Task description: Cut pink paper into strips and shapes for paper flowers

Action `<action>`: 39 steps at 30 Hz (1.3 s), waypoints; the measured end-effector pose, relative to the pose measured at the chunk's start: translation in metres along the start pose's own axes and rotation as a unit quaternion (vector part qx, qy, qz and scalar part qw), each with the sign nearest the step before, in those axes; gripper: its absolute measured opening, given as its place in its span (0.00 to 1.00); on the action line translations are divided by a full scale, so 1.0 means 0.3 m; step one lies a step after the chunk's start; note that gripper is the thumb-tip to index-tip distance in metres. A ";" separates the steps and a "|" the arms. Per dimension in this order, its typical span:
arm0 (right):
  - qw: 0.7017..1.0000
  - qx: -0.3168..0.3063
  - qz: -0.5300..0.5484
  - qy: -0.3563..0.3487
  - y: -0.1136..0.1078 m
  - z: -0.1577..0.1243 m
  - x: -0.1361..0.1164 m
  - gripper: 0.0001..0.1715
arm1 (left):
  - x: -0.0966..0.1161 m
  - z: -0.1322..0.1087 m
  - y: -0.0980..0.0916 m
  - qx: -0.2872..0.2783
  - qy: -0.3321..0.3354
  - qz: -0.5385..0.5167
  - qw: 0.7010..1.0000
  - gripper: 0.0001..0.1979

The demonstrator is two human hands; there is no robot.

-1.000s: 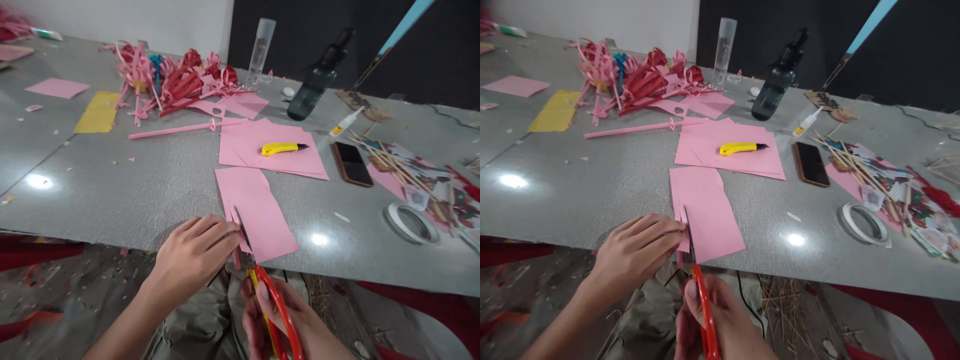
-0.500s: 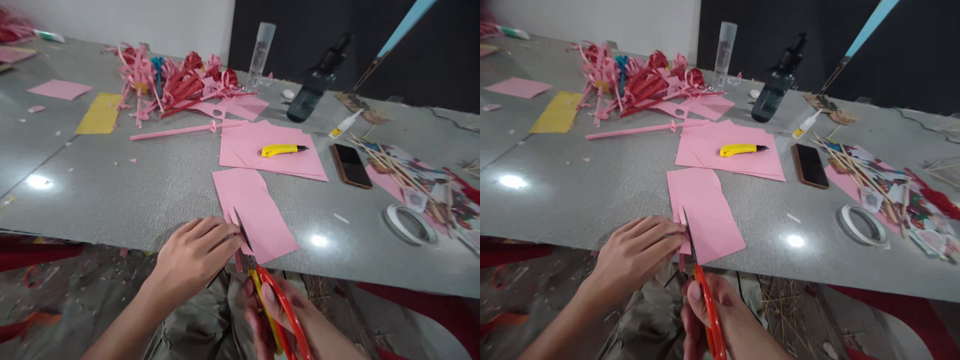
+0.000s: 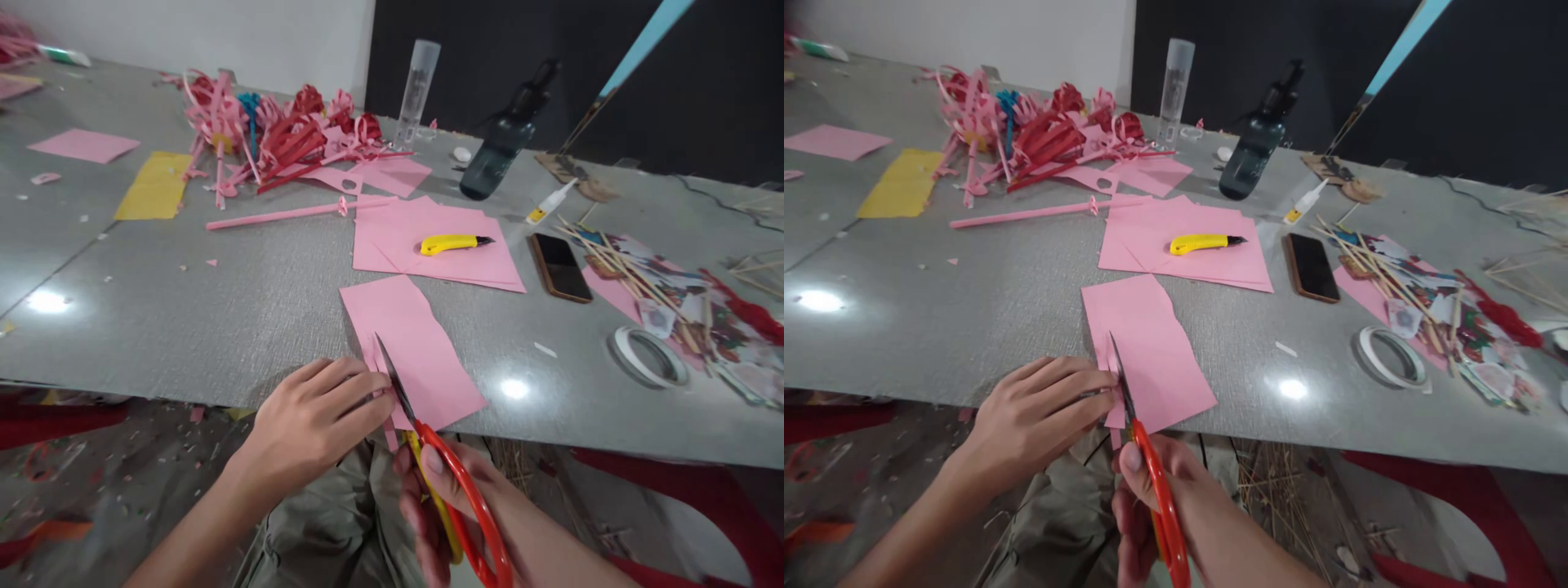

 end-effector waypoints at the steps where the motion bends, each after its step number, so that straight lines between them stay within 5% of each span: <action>1: 1.000 0.000 0.008 0.002 -0.001 -0.001 0.001 0.37 | 0.000 -0.001 -0.001 0.000 0.000 0.001 1.000 0.08; 13: 0.999 0.010 0.035 -0.016 -0.001 0.006 0.003 0.29 | -0.001 -0.002 -0.002 0.007 0.003 0.000 1.000 0.08; 39: 1.000 0.026 -0.008 -0.011 0.003 0.010 0.004 0.32 | -0.004 0.002 0.002 -0.004 -0.011 -0.005 1.000 0.09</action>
Point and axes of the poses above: each hand's wrist, its own z-axis towards the middle knuckle, its own y-axis out of the palm, x = y × z, the point moved 3 cm from there along z, towards the middle knuckle, and after that the axes turned 2 degrees about -y, right-handed, at the moved point
